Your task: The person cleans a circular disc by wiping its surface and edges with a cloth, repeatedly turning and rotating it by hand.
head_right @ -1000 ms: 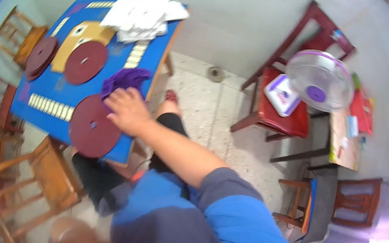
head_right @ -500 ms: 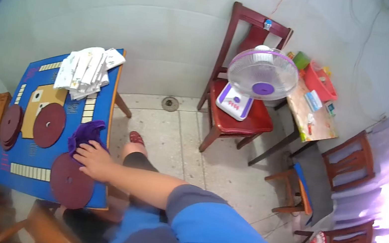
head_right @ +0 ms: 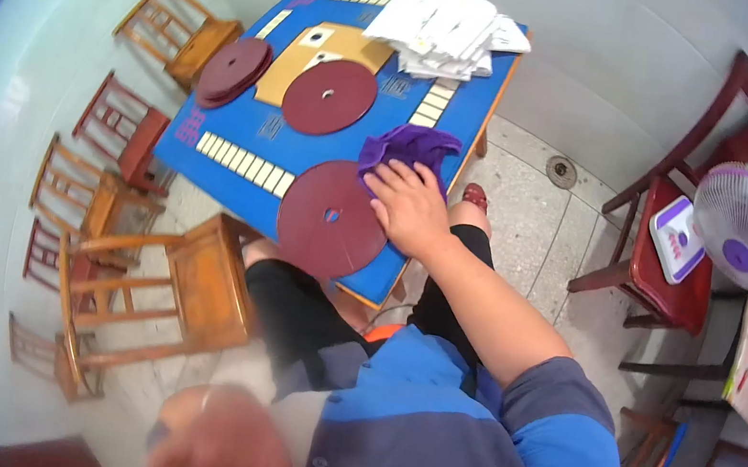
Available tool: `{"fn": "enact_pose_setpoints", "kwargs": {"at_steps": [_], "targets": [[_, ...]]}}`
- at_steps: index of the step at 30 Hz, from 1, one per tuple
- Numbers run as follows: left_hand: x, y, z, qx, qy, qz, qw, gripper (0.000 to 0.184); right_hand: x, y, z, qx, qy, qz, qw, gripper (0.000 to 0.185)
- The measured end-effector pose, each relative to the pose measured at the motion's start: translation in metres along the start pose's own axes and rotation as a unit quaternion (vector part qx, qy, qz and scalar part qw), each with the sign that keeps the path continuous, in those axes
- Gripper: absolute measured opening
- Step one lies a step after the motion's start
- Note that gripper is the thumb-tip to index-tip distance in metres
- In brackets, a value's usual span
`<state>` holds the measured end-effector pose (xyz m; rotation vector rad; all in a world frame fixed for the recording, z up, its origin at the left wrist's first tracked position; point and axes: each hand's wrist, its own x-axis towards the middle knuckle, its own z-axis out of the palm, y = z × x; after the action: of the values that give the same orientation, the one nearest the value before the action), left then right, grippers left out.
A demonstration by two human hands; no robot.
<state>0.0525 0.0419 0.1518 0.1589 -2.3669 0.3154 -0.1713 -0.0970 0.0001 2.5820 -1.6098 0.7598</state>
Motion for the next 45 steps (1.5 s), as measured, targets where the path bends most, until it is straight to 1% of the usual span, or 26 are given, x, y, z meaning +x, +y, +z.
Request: {"fn": "enact_pose_setpoints", "kwargs": {"at_steps": [1, 2, 3, 4, 5, 6, 7, 8, 9, 11, 12, 14, 16, 17, 20, 21, 24, 25, 26, 28, 29, 33, 37, 40, 44, 45], "targets": [[-0.011, 0.001, 0.000, 0.032, -0.004, -0.035, 0.999, 0.077, -0.001, 0.001, 0.000, 0.010, 0.010, 0.001, 1.000, 0.042], [-0.022, 0.003, 0.004, 0.061, -0.008, -0.099, 0.993, 0.079, -0.002, 0.002, 0.001, 0.021, 0.019, 0.002, 1.000, 0.040], [-0.037, 0.004, 0.012, 0.081, -0.011, -0.183, 0.980, 0.081, -0.001, 0.002, 0.003, 0.032, 0.028, -0.001, 0.999, 0.038], [-0.053, 0.007, 0.024, 0.064, -0.010, -0.336, 0.940, 0.084, -0.003, 0.002, 0.004, 0.046, 0.030, 0.000, 0.998, 0.037], [-0.073, 0.009, 0.040, 0.019, 0.017, -0.508, 0.861, 0.088, -0.004, 0.003, 0.006, 0.058, 0.031, 0.003, 0.998, 0.035], [-0.100, 0.014, 0.062, -0.030, 0.048, -0.659, 0.750, 0.093, -0.003, 0.005, 0.006, 0.067, 0.034, 0.006, 0.997, 0.034], [-0.112, 0.016, 0.077, -0.124, 0.146, -0.742, 0.643, 0.092, -0.003, 0.005, 0.004, 0.089, 0.054, 0.002, 0.995, 0.027], [-0.121, 0.019, 0.091, -0.215, 0.241, -0.795, 0.514, 0.090, -0.003, 0.006, 0.002, 0.132, 0.051, 0.007, 0.990, 0.024], [-0.131, 0.019, 0.101, -0.228, 0.218, -0.798, 0.514, 0.097, -0.003, 0.007, 0.000, 0.173, 0.049, 0.015, 0.984, 0.021], [-0.129, 0.010, 0.120, -0.275, 0.276, -0.793, 0.469, 0.101, 0.000, 0.004, -0.009, 0.242, 0.069, 0.023, 0.968, 0.013], [-0.128, 0.008, 0.130, -0.298, 0.304, -0.790, 0.442, 0.103, 0.000, -0.003, -0.019, 0.275, 0.056, 0.027, 0.959, 0.013], [-0.116, 0.000, 0.139, -0.360, 0.347, -0.749, 0.436, 0.098, -0.005, -0.012, -0.028, 0.232, 0.020, -0.042, 0.972, 0.016], [-0.109, -0.008, 0.144, -0.414, 0.387, -0.703, 0.430, 0.094, -0.013, -0.026, -0.033, 0.175, -0.086, -0.046, 0.980, 0.023], [-0.118, -0.006, 0.159, -0.364, 0.372, -0.718, 0.462, 0.079, -0.016, -0.031, -0.034, 0.136, -0.096, -0.058, 0.984, 0.032], [-0.102, -0.014, 0.153, -0.437, 0.410, -0.702, 0.385, 0.068, -0.020, -0.029, -0.043, 0.111, -0.123, -0.072, 0.984, 0.039], [-0.102, -0.014, 0.154, -0.439, 0.417, -0.702, 0.375, 0.065, -0.022, -0.027, -0.046, 0.090, -0.145, -0.092, 0.981, 0.047], [-0.102, -0.014, 0.159, -0.443, 0.427, -0.706, 0.351, 0.058, -0.032, -0.034, -0.056, 0.071, -0.181, -0.150, 0.969, 0.051], [-0.101, -0.013, 0.159, -0.440, 0.423, -0.713, 0.344, 0.056, -0.033, -0.038, -0.055, 0.049, -0.174, -0.163, 0.970, 0.054], [-0.100, -0.012, 0.160, -0.437, 0.419, -0.720, 0.339, 0.054, -0.030, -0.043, -0.054, 0.030, -0.190, -0.147, 0.970, 0.055], [-0.096, -0.013, 0.161, -0.421, 0.439, -0.715, 0.345, 0.052, -0.018, -0.056, -0.050, -0.007, -0.214, -0.119, 0.969, 0.057], [-0.095, -0.013, 0.161, -0.412, 0.447, -0.713, 0.349, 0.050, -0.012, -0.060, -0.043, -0.009, -0.206, -0.124, 0.971, 0.059], [-0.095, -0.012, 0.162, -0.398, 0.440, -0.724, 0.353, 0.053, 0.000, -0.060, -0.034, -0.010, -0.196, -0.128, 0.972, 0.058], [-0.096, -0.012, 0.164, -0.378, 0.434, -0.732, 0.364, 0.054, -0.024, -0.058, -0.058, 0.001, -0.256, -0.149, 0.955, 0.059], [-0.097, -0.010, 0.167, -0.383, 0.434, -0.727, 0.370, 0.053, -0.023, -0.060, -0.059, 0.020, -0.239, -0.125, 0.963, 0.060], [-0.102, -0.011, 0.165, -0.399, 0.415, -0.718, 0.391, 0.054, 0.001, -0.067, -0.045, -0.001, -0.221, -0.090, 0.971, 0.056], [-0.101, -0.011, 0.164, -0.393, 0.413, -0.724, 0.389, 0.054, 0.002, -0.066, -0.044, 0.014, -0.226, -0.082, 0.971, 0.055]]}}
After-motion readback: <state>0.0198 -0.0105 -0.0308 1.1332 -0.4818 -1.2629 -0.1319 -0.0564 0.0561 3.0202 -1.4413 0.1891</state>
